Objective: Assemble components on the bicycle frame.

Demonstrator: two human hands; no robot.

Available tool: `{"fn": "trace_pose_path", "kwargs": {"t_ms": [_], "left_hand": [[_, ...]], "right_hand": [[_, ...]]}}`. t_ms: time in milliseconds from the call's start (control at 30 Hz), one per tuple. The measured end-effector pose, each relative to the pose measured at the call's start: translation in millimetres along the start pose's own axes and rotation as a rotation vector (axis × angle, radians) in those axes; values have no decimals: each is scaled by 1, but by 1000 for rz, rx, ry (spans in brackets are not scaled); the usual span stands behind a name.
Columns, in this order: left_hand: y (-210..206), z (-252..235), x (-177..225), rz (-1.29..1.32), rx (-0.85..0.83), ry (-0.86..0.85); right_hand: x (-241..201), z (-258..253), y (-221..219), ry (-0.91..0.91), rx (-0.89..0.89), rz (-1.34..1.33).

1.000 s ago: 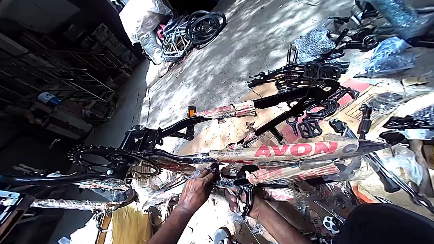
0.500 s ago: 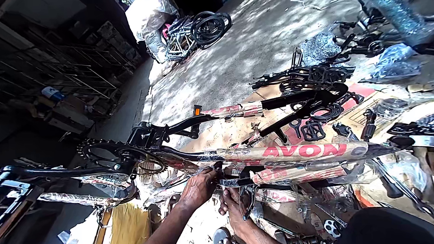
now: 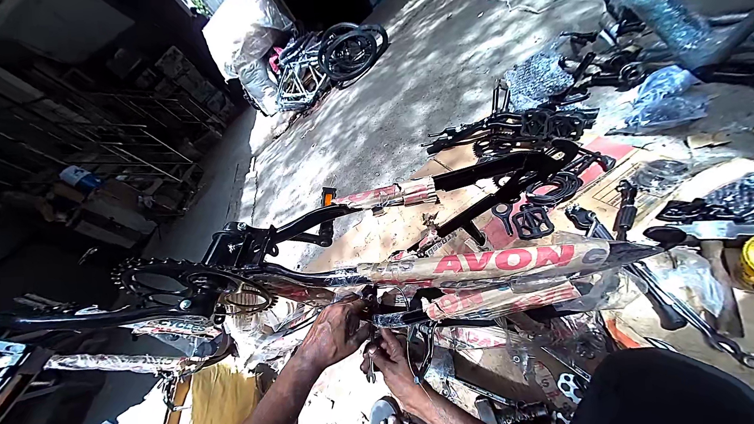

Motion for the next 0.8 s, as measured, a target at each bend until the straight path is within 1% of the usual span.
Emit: {"fn": "trace_pose_path", "kwargs": {"t_ms": [100, 167, 200, 233, 300, 400, 467, 567, 667, 767, 800], "left_hand": [[-1, 1, 0, -4, -37, 19], [-1, 1, -1, -12, -48, 20], [-2, 0, -1, -16, -52, 22], [-2, 0, -1, -15, -58, 30], [-1, 1, -2, -18, -70, 46], [-2, 0, -2, -22, -62, 33], [-2, -1, -2, -30, -47, 13], [-3, -1, -2, -24, -37, 4], [-5, 0, -4, -20, -25, -8], [-4, -1, -3, -17, -30, 2], [-2, -1, -2, -5, -30, 3]], "right_hand": [[-21, 2, 15, -257, -42, -196], [-24, 7, 31, -421, -139, -468], [-26, 10, 38, -486, -117, -517], [-28, 11, 42, -510, -99, -514], [-28, 7, 41, -404, -119, -396], [-27, 2, 27, -229, -49, -114], [-20, 0, 19, -129, -35, -15], [-12, -1, 7, -100, -64, 105], [-10, 0, 5, -69, -5, 82], [-10, 5, 10, -43, 171, -19], [-8, 7, 10, -46, 200, -61]]}}
Point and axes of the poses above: each hand's wrist, its own z-axis away from the middle knuckle, its own y-axis out of the back of the hand, x = y × z, the point moved 10 cm from there along -z, towards the middle knuckle, and after that the axes turned 8 degrees about -x, right-handed, at the moved point
